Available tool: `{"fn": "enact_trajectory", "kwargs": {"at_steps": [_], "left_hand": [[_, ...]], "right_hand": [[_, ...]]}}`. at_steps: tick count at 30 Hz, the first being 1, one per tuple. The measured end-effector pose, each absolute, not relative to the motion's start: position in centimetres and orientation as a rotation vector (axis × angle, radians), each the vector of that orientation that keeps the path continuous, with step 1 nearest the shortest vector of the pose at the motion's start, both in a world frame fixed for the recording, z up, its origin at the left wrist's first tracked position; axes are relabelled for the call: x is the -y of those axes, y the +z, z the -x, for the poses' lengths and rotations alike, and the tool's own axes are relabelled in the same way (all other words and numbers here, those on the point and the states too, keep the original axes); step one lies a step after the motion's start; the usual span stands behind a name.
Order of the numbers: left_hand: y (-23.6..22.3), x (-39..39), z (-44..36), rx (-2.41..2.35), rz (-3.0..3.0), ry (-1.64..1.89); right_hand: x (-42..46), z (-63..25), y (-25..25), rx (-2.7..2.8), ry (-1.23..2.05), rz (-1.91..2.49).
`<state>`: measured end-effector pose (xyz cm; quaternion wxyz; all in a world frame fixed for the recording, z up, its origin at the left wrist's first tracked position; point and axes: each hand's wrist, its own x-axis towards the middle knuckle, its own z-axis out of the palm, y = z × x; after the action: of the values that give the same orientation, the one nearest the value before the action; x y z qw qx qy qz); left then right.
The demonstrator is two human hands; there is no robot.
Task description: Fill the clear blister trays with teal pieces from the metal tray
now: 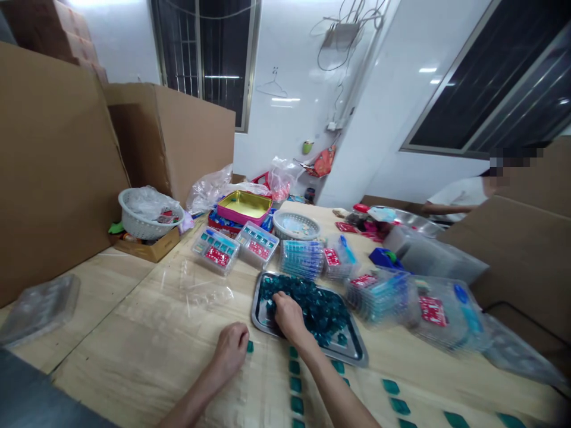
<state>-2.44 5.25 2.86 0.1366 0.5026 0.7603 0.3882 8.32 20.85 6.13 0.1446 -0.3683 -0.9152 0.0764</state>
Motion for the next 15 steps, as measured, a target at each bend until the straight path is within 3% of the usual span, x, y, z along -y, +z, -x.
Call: {"fn": "enact_trajectory", "kwargs": {"at_steps": [3, 7, 9, 15], "left_hand": [[4.0, -5.4, 2.6, -2.174, -1.358, 1.217], [5.6, -5.9, 2.3, -1.818, -0.948, 1.442], [6.1, -6.2, 2.0, -1.578, -0.7, 1.499], [6.3, -6.2, 1.8, -1.273, -0.335, 1.598]], "right_hand": [[-20.7, -8.8, 5.7, 2.582, 0.36, 0.999], [-18.2, -9.4, 5.5, 2.278, 0.984, 0.797], [-16.6, -9.5, 5.7, 2.192, 1.135, 0.676], [-13.4, -9.7, 6.5, 2.217, 0.878, 0.407]]}}
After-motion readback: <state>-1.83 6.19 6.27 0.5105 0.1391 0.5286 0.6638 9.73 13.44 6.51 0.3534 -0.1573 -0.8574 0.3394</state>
